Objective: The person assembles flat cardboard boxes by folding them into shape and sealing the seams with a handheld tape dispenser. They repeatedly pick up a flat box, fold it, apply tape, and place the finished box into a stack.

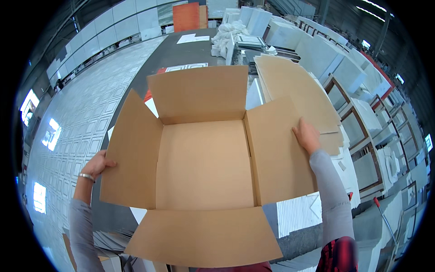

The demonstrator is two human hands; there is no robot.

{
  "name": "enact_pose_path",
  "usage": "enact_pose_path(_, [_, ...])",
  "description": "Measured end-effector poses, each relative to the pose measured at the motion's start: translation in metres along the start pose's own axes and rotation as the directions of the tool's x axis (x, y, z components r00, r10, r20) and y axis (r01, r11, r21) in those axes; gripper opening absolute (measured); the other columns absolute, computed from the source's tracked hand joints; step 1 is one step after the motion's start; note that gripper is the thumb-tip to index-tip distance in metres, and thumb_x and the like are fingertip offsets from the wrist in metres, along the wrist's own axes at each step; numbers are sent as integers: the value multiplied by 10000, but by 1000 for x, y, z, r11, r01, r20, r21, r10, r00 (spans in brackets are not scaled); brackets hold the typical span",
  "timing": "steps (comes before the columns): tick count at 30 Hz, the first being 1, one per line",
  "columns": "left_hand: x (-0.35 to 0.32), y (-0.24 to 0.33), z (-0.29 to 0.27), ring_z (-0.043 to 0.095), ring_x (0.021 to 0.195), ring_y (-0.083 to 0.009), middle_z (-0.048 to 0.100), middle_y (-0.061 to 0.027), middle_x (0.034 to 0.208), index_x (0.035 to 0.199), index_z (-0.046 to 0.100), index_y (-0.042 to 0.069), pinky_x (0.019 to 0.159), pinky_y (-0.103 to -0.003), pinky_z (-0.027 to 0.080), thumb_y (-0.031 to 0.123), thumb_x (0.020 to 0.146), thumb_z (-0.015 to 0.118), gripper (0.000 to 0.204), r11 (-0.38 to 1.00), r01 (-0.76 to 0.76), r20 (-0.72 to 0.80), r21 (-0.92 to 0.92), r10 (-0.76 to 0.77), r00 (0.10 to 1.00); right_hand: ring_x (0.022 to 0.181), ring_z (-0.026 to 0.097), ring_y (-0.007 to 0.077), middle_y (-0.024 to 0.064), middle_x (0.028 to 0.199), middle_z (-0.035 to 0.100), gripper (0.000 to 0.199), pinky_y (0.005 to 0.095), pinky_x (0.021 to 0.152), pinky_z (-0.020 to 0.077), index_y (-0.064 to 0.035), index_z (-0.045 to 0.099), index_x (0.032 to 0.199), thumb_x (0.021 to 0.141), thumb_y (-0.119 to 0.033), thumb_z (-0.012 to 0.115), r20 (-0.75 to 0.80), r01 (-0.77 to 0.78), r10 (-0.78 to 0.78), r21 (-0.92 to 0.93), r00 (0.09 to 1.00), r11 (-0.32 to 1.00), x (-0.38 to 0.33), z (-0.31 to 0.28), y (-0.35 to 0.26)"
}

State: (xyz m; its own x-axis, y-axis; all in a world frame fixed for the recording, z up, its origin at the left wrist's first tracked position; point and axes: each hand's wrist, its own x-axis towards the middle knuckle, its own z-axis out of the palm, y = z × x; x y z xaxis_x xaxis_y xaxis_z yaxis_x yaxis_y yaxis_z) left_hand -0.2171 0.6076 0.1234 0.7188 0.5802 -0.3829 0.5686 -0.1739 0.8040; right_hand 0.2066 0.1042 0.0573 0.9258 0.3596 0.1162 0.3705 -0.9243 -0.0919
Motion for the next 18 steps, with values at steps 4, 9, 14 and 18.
enact_pose_path(4, [-11,-45,-21,663,764,-224,666,-131,933,1039,603,-65,689,-343,545,98,751,670,338,889,2,51,-457,23,998,963,572,414,270,997,601,517,473,843,448,-7,430,1268,907,-369,503,-52,-8,12,81,999,997,-3,38,15])
enact_pose_path(9, [19,-156,-43,674,796,-239,669,-147,968,1060,609,-52,710,-356,555,140,766,664,356,716,46,22,-697,-43,999,977,548,441,264,1080,561,512,508,839,435,-71,395,1318,917,-382,466,-126,-71,91,152,988,986,-7,102,34])
enact_pose_path(14, [-16,-290,37,643,939,-217,654,-126,1053,1144,582,-26,816,-336,531,199,876,577,350,558,-36,-171,-829,-193,966,1041,519,407,246,1129,534,484,482,877,420,-71,430,1300,915,-363,458,-139,-140,152,87,979,986,-5,138,29])
enact_pose_path(18, [-8,-262,58,640,920,-165,649,-89,1060,1178,555,-6,809,-312,523,249,917,541,365,565,29,12,-824,-34,999,1121,488,372,242,1223,527,489,443,965,383,29,494,1269,913,-305,519,-339,133,-180,-155,923,979,-23,154,222])
